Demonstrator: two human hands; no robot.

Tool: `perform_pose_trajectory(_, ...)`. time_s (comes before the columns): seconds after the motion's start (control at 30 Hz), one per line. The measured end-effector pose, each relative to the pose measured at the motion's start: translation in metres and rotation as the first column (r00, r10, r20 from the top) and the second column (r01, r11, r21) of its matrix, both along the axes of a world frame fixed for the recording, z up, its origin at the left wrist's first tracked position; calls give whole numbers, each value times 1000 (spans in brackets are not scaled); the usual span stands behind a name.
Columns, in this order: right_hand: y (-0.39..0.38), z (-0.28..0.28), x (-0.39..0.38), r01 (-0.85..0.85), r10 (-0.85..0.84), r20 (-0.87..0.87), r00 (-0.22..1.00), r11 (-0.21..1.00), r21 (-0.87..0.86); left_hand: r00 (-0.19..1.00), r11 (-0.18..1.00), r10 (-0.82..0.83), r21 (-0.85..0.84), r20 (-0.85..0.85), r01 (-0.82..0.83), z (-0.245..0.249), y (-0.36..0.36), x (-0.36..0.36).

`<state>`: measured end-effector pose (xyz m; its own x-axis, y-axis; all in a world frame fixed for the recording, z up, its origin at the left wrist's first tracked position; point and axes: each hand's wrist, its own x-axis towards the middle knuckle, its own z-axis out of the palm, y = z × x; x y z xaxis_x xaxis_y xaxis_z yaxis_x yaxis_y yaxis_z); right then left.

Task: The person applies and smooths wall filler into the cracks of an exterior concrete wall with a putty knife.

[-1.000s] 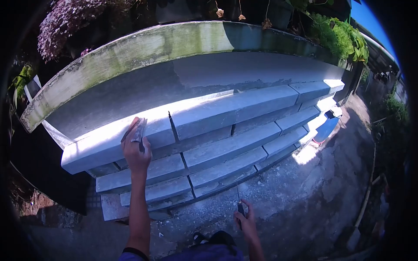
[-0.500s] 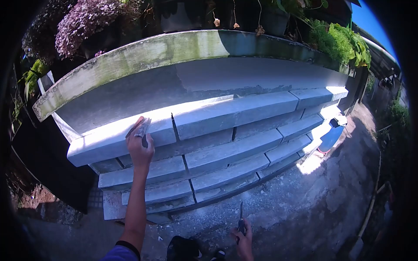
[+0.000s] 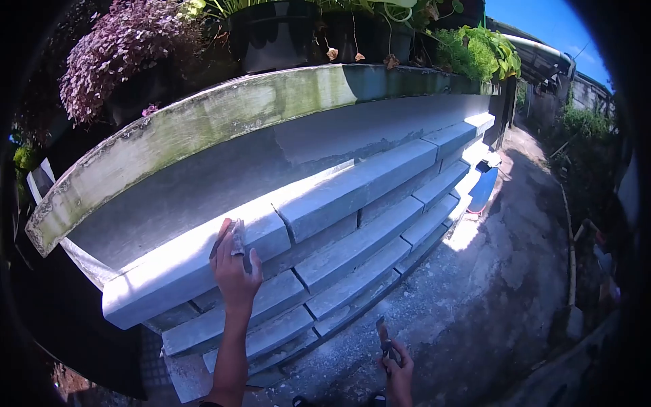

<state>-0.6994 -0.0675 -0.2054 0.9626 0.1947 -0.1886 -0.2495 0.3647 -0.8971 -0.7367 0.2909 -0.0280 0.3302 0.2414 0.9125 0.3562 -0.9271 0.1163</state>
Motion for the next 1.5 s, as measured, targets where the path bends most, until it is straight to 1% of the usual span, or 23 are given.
perform_pose_trajectory(0.07,27,11,-12,30,-33,17,999,987,158,999,1000,-27,0,-30,27,-8,6,-3)
perform_pose_trajectory(0.1,42,13,-16,34,-75,171,982,972,234,999,999,-36,15,-30,36,-10,9,-3)
perform_pose_trajectory(0.2,83,50,-35,139,-171,404,899,984,109,997,998,-7,68,-77,13,-11,15,-3)
perform_pose_trajectory(0.27,94,74,-36,84,-88,550,831,996,34,995,996,-12,90,-96,20,-14,20,-4)
perform_pose_trajectory(0.33,102,99,-24,39,26,715,699,996,-75,995,994,-15,110,-95,26,-15,24,-1)
perform_pose_trajectory(0.37,106,111,-17,7,16,707,707,1000,-30,996,993,-15,116,-86,25,-16,25,0)
perform_pose_trajectory(0.47,115,154,16,15,37,864,502,999,-51,998,997,10,74,-69,-5,-19,18,2)
perform_pose_trajectory(0.5,122,169,28,4,46,875,481,998,-55,997,998,25,60,-68,-21,-17,16,2)
perform_pose_trajectory(0.6,151,195,77,189,176,959,224,957,-219,996,997,46,68,-71,-41,-12,14,2)
perform_pose_trajectory(0.7,187,218,114,368,136,990,-28,922,-116,997,1000,26,16,-68,-25,-11,10,2)
perform_pose_trajectory(0.8,205,224,125,274,163,986,-21,950,-151,998,998,51,-20,-46,-52,-8,2,5)
perform_pose_trajectory(0.83,212,225,127,241,114,992,-51,966,-98,997,997,62,-33,-35,-63,-7,0,7)
perform_pose_trajectory(0.93,222,220,132,86,59,994,-92,995,-51,997,995,82,-64,-15,-82,-3,-6,10)
perform_pose_trajectory(0.97,230,220,131,85,-49,991,-123,995,59,997,994,82,-69,-14,-83,-1,-8,10)
perform_pose_trajectory(1.07,243,224,135,-43,-168,955,-243,986,163,995,992,98,-76,-29,-100,-6,-5,11)
perform_pose_trajectory(1.17,278,214,139,-266,-156,974,-163,958,109,995,993,96,-66,-37,-98,-8,-3,9)
perform_pose_trajectory(1.27,308,172,137,-165,-184,981,-63,971,172,994,993,103,-47,-48,-105,-7,-1,12)
perform_pose_trajectory(1.3,308,162,132,-97,-237,968,-80,969,229,991,992,111,-52,-72,-114,-9,-2,9)
perform_pose_trajectory(1.37,300,135,131,-67,-212,972,-100,976,206,995,997,72,14,-63,-72,-6,5,8)
perform_pose_trajectory(1.4,295,119,133,-58,-193,975,-109,981,187,997,998,58,40,-58,-55,-5,8,8)
perform_pose_trajectory(1.43,292,103,139,-86,-128,989,-76,989,121,995,998,57,38,-87,-53,-4,8,6)
perform_pose_trajectory(1.47,282,87,143,-53,-52,999,7,997,53,983,995,93,60,-160,-84,-13,14,-1)
perform_pose_trajectory(1.5,273,74,149,-24,16,997,81,1000,-14,978,992,109,84,-178,-95,-17,17,-4)
